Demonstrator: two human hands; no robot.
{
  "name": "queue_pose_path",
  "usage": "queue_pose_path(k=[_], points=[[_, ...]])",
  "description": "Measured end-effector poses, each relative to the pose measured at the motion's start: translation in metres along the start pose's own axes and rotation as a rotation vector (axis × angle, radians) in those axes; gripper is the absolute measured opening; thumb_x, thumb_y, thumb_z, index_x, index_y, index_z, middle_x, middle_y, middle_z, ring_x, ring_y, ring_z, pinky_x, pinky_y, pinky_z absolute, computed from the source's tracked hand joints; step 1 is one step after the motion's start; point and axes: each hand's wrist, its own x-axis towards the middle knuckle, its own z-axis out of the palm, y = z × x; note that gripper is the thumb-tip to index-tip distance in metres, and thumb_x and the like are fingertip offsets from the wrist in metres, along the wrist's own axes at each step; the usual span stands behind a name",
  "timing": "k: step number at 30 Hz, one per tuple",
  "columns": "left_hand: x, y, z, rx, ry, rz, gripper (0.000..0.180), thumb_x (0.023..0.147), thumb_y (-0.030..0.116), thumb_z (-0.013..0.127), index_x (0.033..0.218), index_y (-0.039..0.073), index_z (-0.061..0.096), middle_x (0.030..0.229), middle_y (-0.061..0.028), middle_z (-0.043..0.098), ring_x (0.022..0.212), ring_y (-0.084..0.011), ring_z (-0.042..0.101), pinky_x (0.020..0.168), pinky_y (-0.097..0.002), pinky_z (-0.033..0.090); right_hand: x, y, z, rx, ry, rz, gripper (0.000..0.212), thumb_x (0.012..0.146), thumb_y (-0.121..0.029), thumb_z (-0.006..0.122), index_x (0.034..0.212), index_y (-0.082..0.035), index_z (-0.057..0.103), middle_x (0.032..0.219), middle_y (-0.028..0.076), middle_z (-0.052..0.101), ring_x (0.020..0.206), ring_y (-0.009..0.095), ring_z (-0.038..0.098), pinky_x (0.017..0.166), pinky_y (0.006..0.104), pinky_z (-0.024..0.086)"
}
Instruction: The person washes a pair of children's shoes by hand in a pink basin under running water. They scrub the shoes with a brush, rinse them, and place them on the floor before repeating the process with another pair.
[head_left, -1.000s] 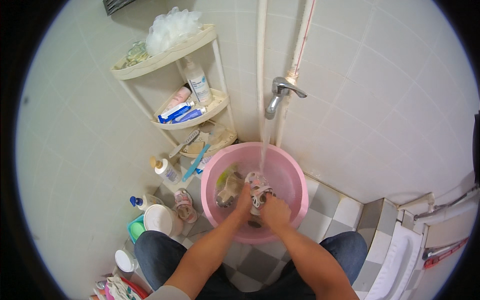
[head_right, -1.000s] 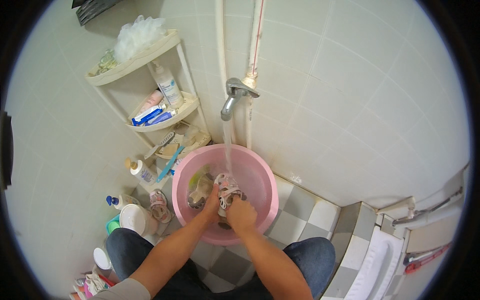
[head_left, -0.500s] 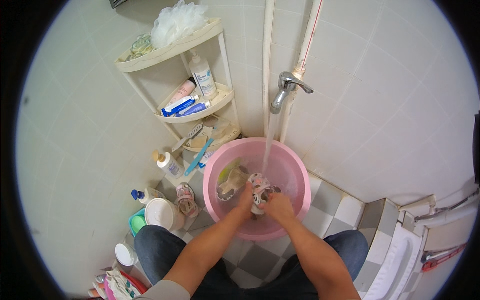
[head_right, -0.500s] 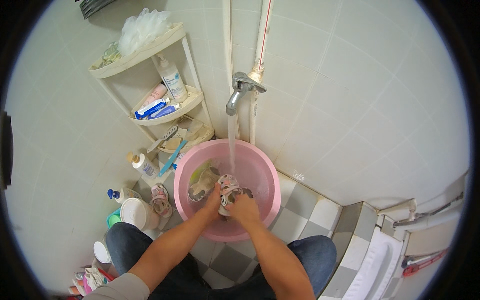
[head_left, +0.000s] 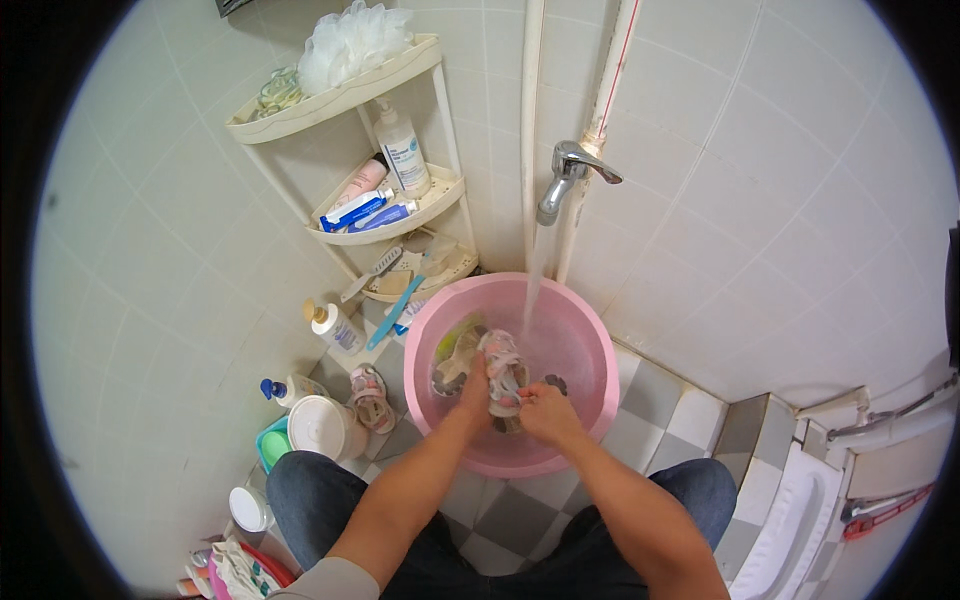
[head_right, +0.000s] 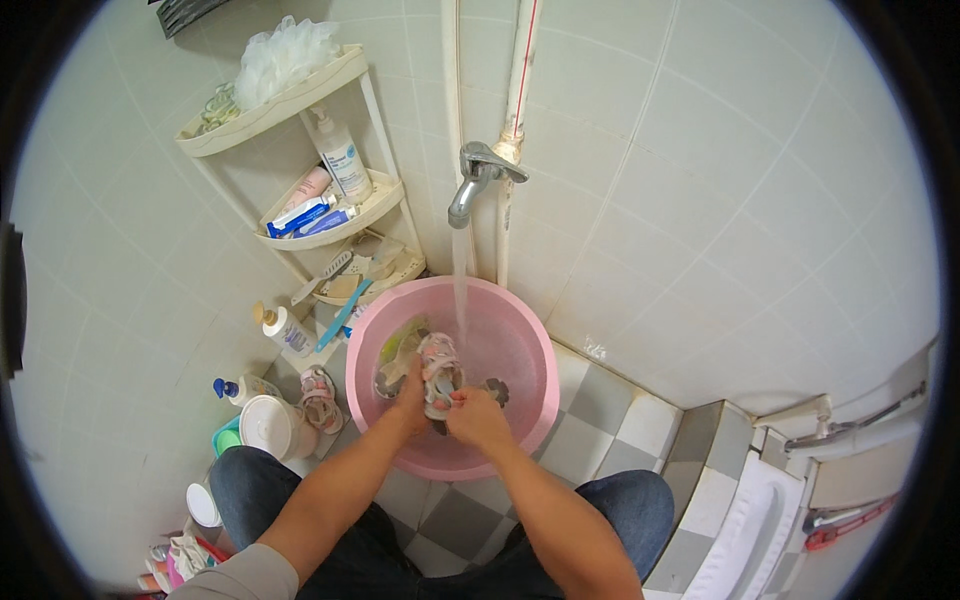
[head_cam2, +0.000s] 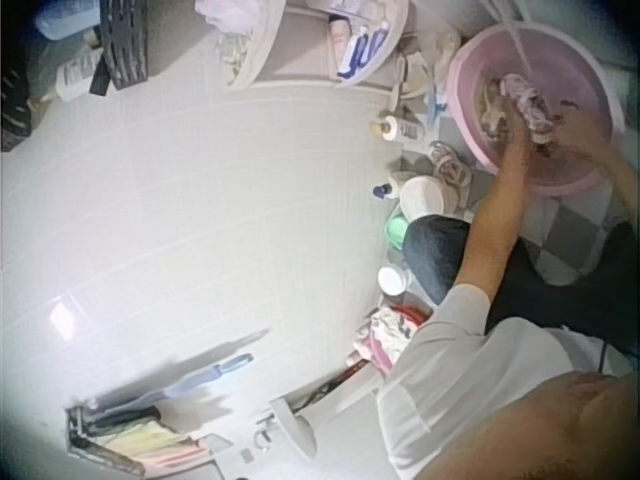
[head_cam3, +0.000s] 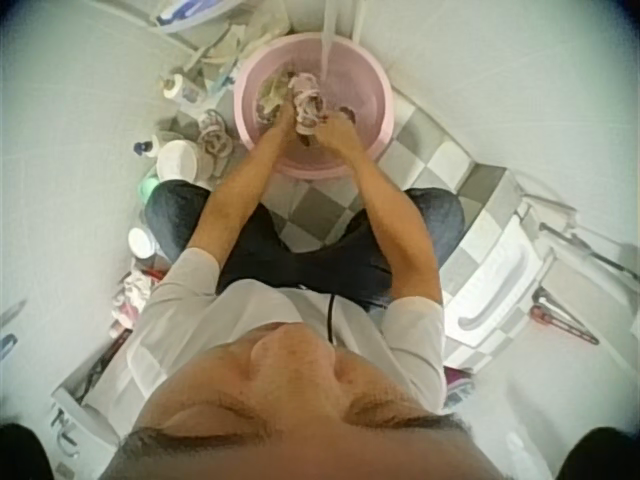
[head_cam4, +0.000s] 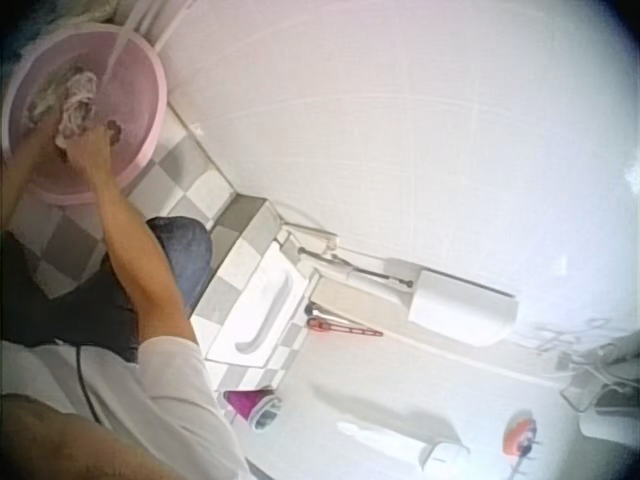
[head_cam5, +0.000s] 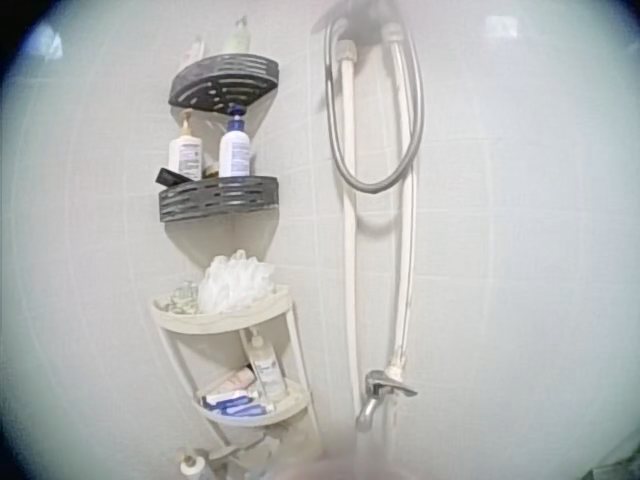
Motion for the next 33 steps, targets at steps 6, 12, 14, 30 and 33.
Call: queue_pose_path(k=[6,12,14,30,33], points=[[-0.008,-0.006,0.008,-0.044,0.082,-0.028,0.066,0.099,0.065,0.031,0.130,0.012,0.056,0.118,-0.0092,0.064,0.104,-0.0262,0.064,0.087,-0.0438,0.055,-0.003,-0.032,-0.025,-0.492,-0.048,-0.040,0.040,0.082,-0.020,0.059,0.119,-0.007,0.066,0.111,0.021,0.069,0.105,0.037,0.066,0.090,0.0440,0.052],[0.003,-0.002,0.002,-0.091,0.015,0.000,0.065,0.099,0.066,0.032,0.124,0.012,0.059,0.110,-0.0090,0.066,0.098,-0.0255,0.065,0.084,-0.0449,0.055,-0.003,-0.009,-0.008,-0.176,0.002,-0.039,0.035,0.082,-0.021,0.059,0.113,-0.006,0.069,0.106,0.020,0.070,0.104,0.037,0.066,0.090,0.0455,0.052],[-0.006,0.017,-0.007,0.004,0.002,-0.039,0.067,0.098,0.066,0.032,0.131,0.013,0.055,0.118,-0.0084,0.064,0.107,-0.0242,0.064,0.086,-0.0431,0.055,-0.012,-0.027,-0.026,-0.322,-0.117,-0.043,0.035,0.082,-0.020,0.059,0.113,-0.006,0.069,0.105,0.020,0.070,0.103,0.037,0.067,0.090,0.0460,0.052],[0.023,0.043,-0.026,0.275,0.187,0.363,0.063,0.100,0.060,0.040,0.129,0.007,0.058,0.116,-0.0109,0.064,0.107,-0.0260,0.062,0.088,-0.0415,0.052,-0.039,-0.075,-0.053,-0.756,-0.075,-0.132,0.022,0.085,-0.021,0.058,0.096,-0.009,0.073,0.099,0.016,0.072,0.094,0.034,0.070,0.084,0.0460,0.054],[0.007,0.054,0.001,0.107,0.063,0.192,0.064,0.099,0.062,0.039,0.130,0.008,0.057,0.120,-0.0109,0.063,0.110,-0.0268,0.061,0.087,-0.0434,0.052,-0.025,-0.046,-0.026,-0.856,0.162,-0.205,0.028,0.090,-0.019,0.051,0.103,-0.012,0.075,0.098,0.015,0.071,0.086,0.034,0.070,0.079,0.0475,0.055]])
